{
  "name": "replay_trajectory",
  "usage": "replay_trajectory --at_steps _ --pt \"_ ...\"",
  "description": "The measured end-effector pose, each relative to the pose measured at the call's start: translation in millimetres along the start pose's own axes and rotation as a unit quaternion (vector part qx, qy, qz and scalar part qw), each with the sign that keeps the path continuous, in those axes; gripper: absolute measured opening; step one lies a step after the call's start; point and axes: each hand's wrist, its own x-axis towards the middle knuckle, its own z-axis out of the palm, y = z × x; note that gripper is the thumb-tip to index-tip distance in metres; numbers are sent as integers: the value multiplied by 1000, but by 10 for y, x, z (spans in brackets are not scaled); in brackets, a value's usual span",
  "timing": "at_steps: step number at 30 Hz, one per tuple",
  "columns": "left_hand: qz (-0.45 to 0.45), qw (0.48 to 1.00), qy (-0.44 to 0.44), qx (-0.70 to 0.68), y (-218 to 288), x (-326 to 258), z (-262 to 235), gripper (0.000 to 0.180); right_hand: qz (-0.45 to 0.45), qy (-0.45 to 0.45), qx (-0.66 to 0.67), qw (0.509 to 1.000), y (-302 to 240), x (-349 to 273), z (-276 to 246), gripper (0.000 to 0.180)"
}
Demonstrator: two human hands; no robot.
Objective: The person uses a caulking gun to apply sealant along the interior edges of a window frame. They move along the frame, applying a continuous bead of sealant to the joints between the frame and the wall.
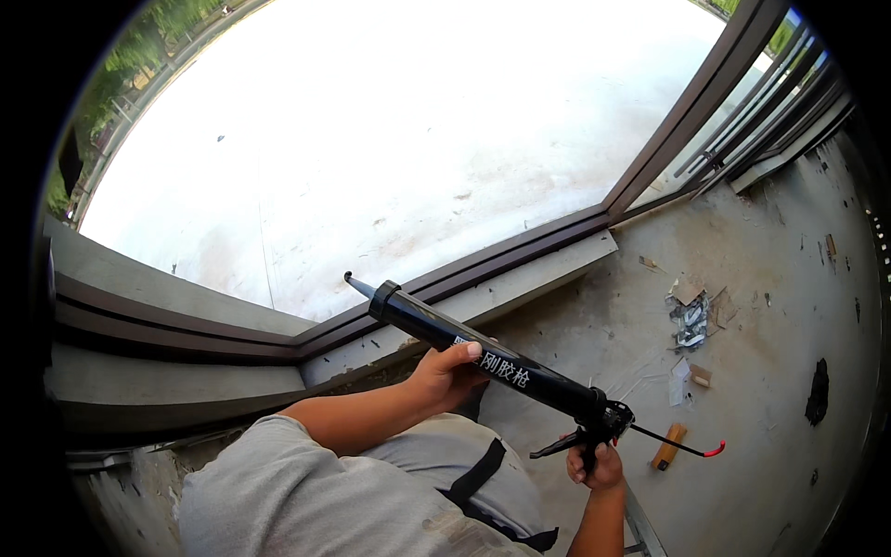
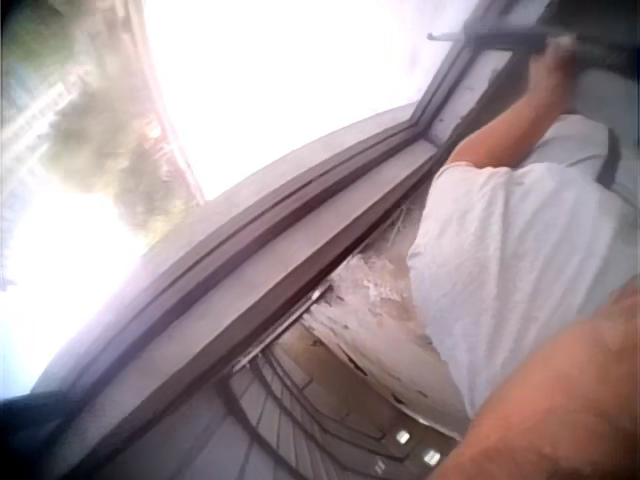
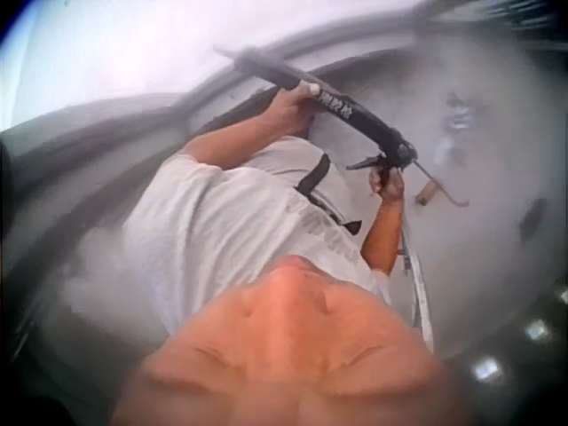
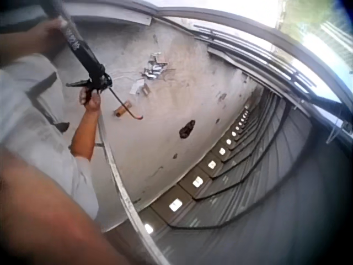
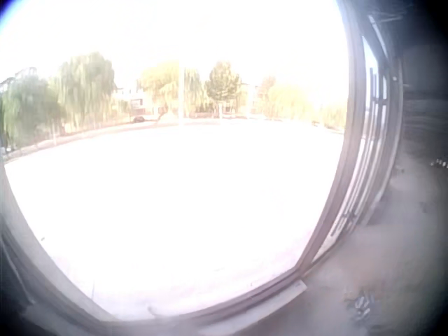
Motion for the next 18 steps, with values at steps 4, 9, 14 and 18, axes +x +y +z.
replay_trajectory --at_steps 4,9,14,18 --pt "-62 996 -31 -55 138 -62 25 44 -65 4 34 997 -237 -61 666 98" --pt "-146 986 -32 -77 90 19 -186 51 -8 39 -61 997 -454 -186 982 72" --pt "-201 978 -39 -52 -37 164 -479 46 74 191 -128 970 -468 -115 1121 54" --pt "-304 936 37 175 -84 501 -721 40 79 262 -61 960 -375 84 992 49"
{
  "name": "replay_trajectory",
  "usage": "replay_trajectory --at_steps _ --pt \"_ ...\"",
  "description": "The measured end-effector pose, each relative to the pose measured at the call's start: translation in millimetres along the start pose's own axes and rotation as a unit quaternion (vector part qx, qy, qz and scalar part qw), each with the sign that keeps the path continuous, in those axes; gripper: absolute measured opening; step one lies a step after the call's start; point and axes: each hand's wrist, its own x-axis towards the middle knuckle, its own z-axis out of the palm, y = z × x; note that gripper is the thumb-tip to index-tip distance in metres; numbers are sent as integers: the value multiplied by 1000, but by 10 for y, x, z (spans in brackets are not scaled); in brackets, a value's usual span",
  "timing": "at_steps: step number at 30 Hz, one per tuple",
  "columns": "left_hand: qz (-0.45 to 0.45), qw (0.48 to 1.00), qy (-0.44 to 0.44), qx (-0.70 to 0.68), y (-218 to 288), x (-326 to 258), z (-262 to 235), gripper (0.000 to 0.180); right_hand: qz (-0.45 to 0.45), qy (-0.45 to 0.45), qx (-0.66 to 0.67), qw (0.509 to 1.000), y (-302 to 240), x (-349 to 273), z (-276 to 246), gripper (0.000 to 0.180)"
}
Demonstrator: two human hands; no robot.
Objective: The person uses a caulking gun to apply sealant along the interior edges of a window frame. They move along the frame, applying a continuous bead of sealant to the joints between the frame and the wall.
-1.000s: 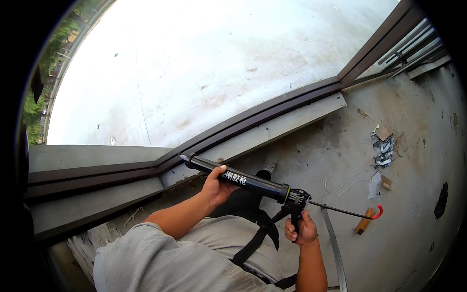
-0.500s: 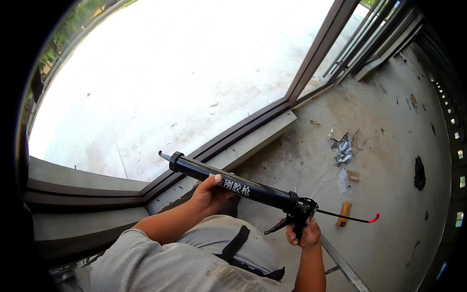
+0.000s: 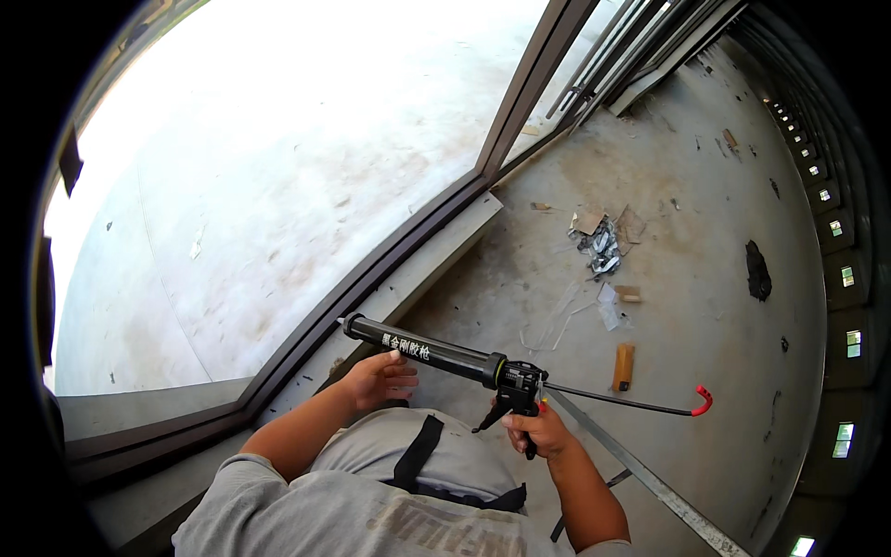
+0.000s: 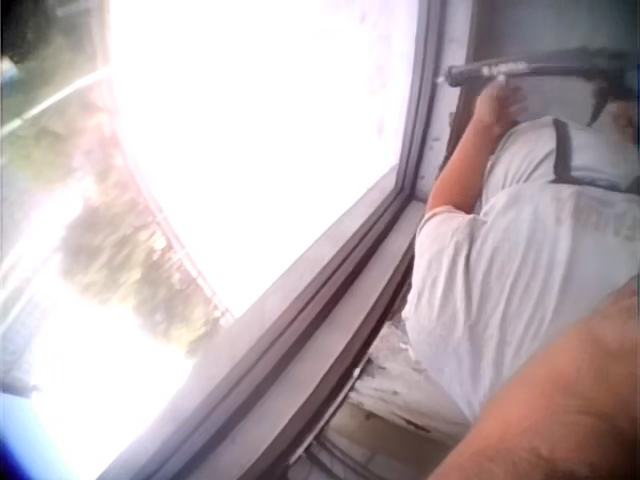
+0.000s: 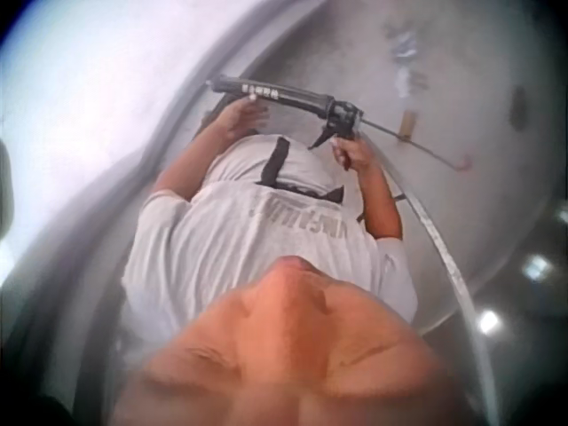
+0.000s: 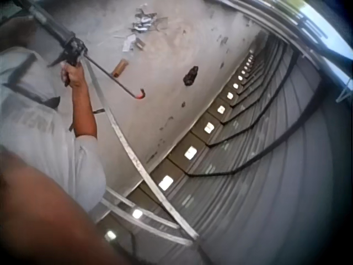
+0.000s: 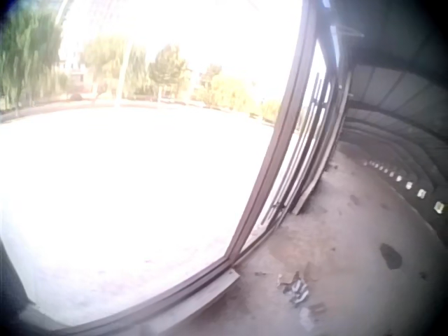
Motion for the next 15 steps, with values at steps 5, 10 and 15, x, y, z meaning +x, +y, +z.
replay_trajectory --at_steps 5,10,15 --pt "53 983 82 154 150 85 -615 41 -20 169 60 984 71 570 -7 15" --pt "59 959 247 121 83 -120 -1753 37 -47 259 188 946 113 1151 -370 30" --pt "60 910 404 69 -70 -554 -2311 26 -81 279 284 914 -265 1607 -762 29"
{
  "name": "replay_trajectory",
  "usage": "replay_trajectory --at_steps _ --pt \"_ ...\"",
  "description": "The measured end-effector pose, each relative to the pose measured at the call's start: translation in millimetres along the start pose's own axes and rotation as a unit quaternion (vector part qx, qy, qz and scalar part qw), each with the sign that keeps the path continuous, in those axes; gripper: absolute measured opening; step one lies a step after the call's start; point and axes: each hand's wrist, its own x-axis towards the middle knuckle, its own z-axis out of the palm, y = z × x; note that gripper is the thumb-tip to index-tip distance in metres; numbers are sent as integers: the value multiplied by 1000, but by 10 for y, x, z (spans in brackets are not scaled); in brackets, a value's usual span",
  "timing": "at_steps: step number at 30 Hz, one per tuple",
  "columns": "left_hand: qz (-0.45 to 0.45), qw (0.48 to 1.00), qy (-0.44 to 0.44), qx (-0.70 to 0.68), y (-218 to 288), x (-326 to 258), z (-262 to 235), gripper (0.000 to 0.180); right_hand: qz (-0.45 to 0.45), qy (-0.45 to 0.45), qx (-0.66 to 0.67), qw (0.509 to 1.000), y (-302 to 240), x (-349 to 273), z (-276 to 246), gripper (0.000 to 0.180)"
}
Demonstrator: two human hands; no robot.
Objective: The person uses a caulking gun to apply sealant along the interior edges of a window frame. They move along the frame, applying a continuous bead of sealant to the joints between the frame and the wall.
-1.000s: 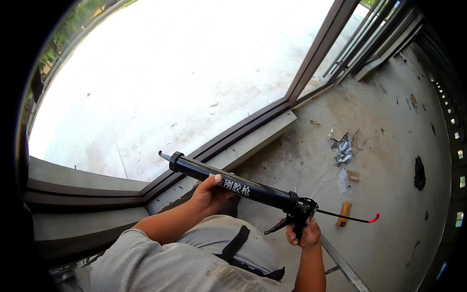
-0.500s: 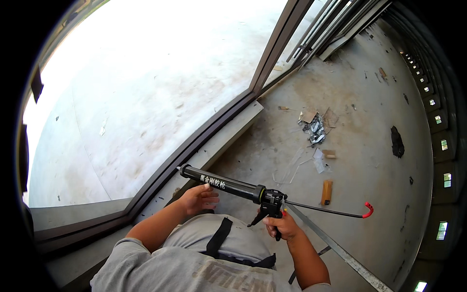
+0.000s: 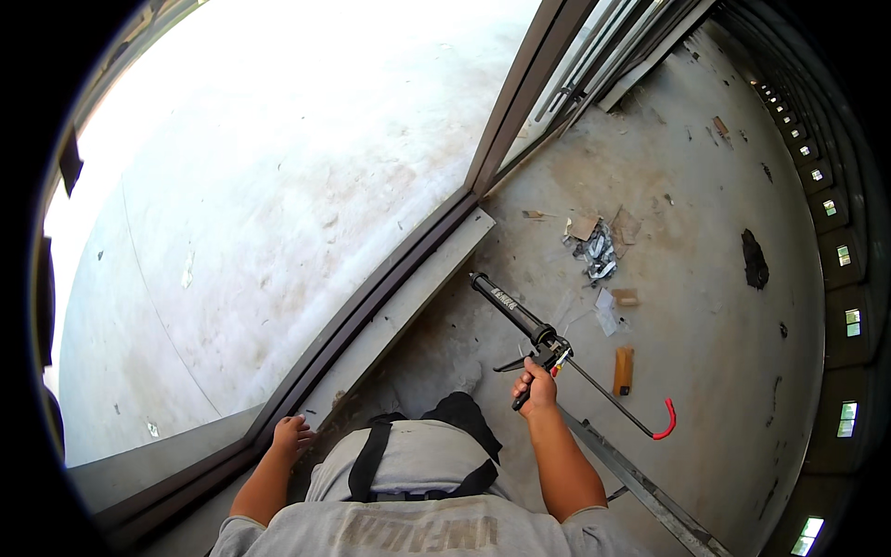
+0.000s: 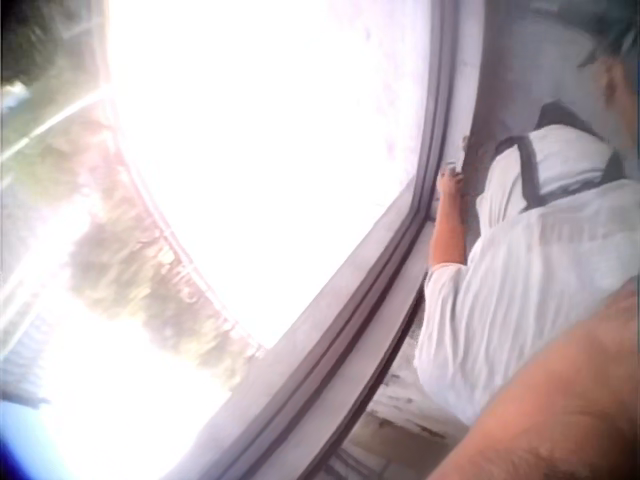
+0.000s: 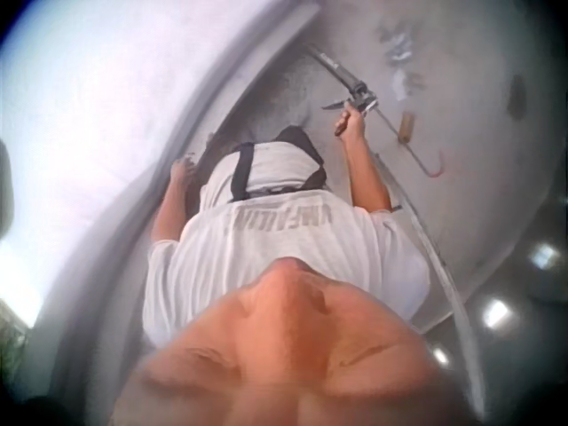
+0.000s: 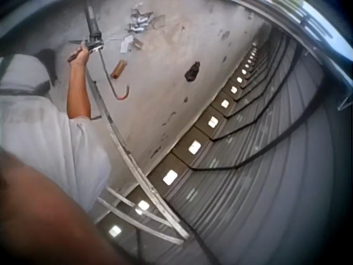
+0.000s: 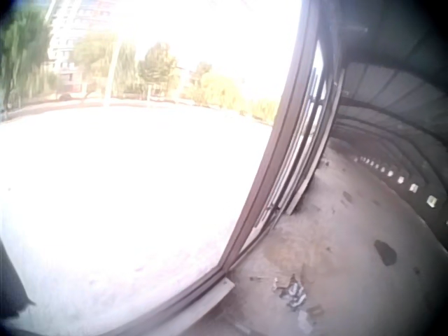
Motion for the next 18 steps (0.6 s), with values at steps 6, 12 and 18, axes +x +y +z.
replay_trajectory --at_steps 6,12,18 --pt "-61 996 38 -53 -720 -71 -341 23 -19 -3 58 998 -533 1167 387 29" --pt "-46 992 106 47 -707 -992 572 25 10 -15 103 995 -962 2370 796 34" --pt "49 969 30 241 -86 -1527 1447 35 34 -14 130 991 -1191 2986 1108 37"
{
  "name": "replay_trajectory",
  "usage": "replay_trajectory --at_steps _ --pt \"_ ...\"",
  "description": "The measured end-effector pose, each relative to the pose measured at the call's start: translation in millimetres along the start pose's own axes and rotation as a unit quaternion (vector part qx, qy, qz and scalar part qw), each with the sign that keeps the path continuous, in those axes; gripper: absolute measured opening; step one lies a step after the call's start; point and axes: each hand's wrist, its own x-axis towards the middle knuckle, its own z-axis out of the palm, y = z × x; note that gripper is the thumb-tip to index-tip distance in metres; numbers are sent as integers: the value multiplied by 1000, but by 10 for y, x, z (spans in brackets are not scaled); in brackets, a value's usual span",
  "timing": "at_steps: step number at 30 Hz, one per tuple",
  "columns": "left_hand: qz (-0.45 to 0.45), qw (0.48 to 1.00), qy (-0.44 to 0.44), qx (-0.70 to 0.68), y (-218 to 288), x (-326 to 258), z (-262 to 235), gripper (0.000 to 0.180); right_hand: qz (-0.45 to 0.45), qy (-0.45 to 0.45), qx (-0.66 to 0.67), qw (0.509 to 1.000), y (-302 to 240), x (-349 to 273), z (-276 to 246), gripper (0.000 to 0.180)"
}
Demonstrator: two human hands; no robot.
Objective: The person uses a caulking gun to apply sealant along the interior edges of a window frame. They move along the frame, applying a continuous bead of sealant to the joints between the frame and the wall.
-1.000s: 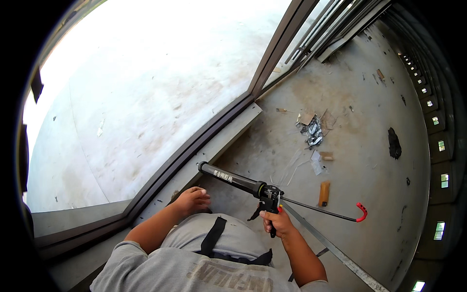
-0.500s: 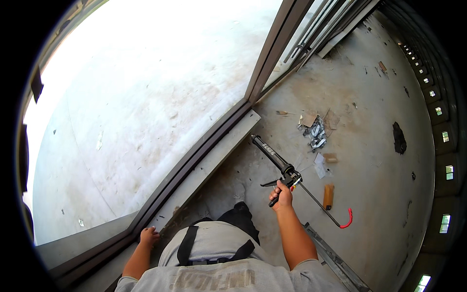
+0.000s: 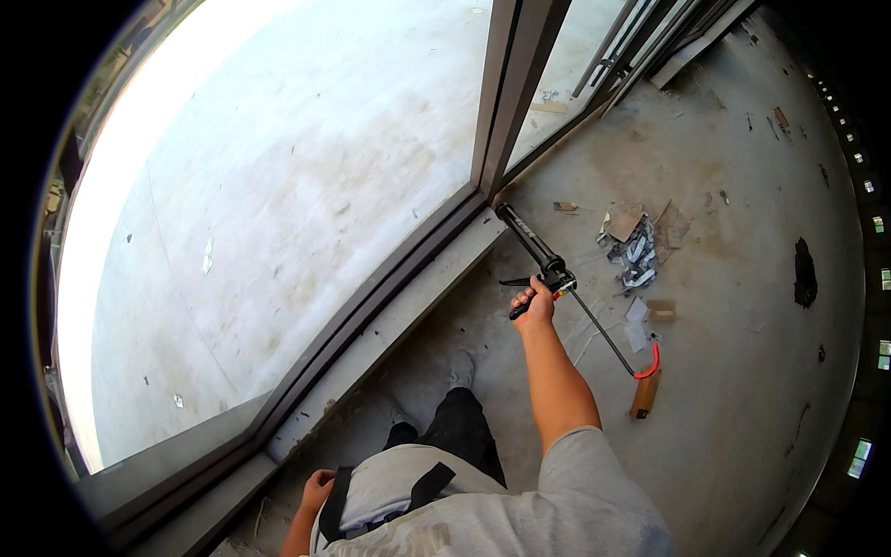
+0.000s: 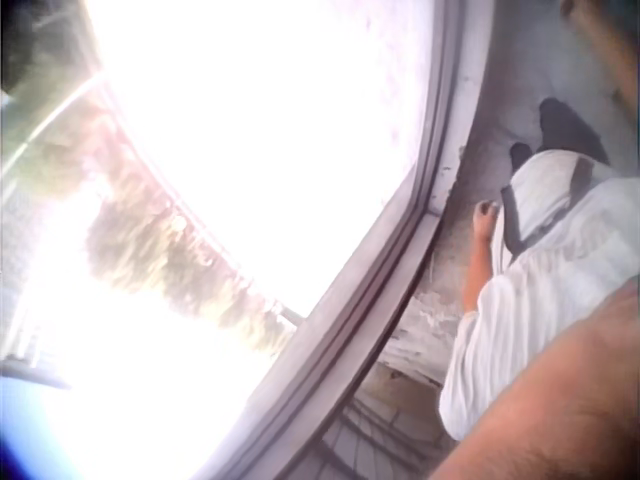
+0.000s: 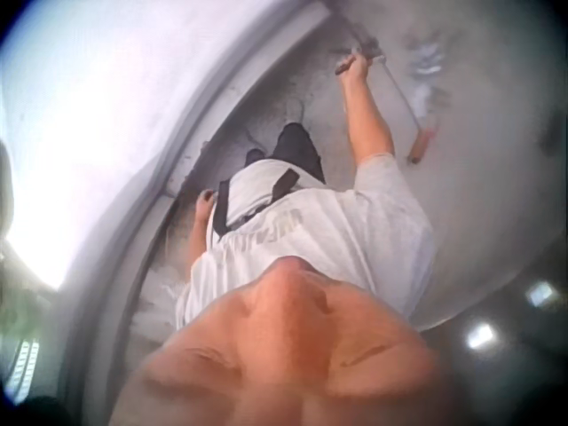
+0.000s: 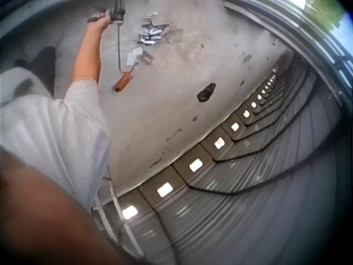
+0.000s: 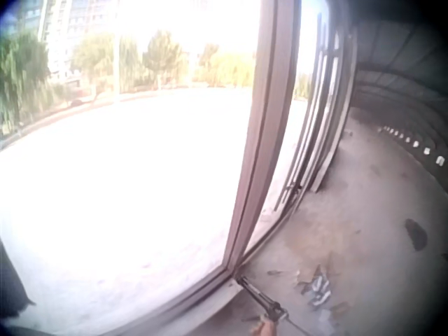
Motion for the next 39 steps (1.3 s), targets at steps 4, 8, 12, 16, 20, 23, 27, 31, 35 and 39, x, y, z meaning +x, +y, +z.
replay_trajectory --at_steps 4,8,12,16,20,23,27,31,35,39 --pt "20 998 13 -55 196 -42 86 35 20 -11 3 1000 80 106 -32 37" --pt "-12 987 49 -151 248 -72 48 34 40 -3 25 999 203 -17 -154 37" --pt "-45 985 50 -157 168 -81 11 34 52 7 17 998 273 -162 -197 38" --pt "-77 984 41 -153 -31 6 36 34 74 -5 -1 997 326 -150 -309 35" --pt "-84 982 37 -162 -68 15 78 34 56 12 -56 997 279 -168 -317 33" --pt "-59 985 35 -156 -27 72 82 33 54 6 -165 985 32 -201 -316 32" --pt "-36 985 37 -164 52 98 111 33 8 -75 -403 912 -462 -476 -273 25" --pt "-27 987 25 -155 14 111 175 32 62 -166 -553 814 -649 -1157 -165 22" --pt "4 995 12 -98 145 90 197 32 119 -275 -617 728 -257 -1718 -155 23" --pt "8 958 -34 -286 61 125 135 39 154 -375 -669 623 112 -2325 -36 28"
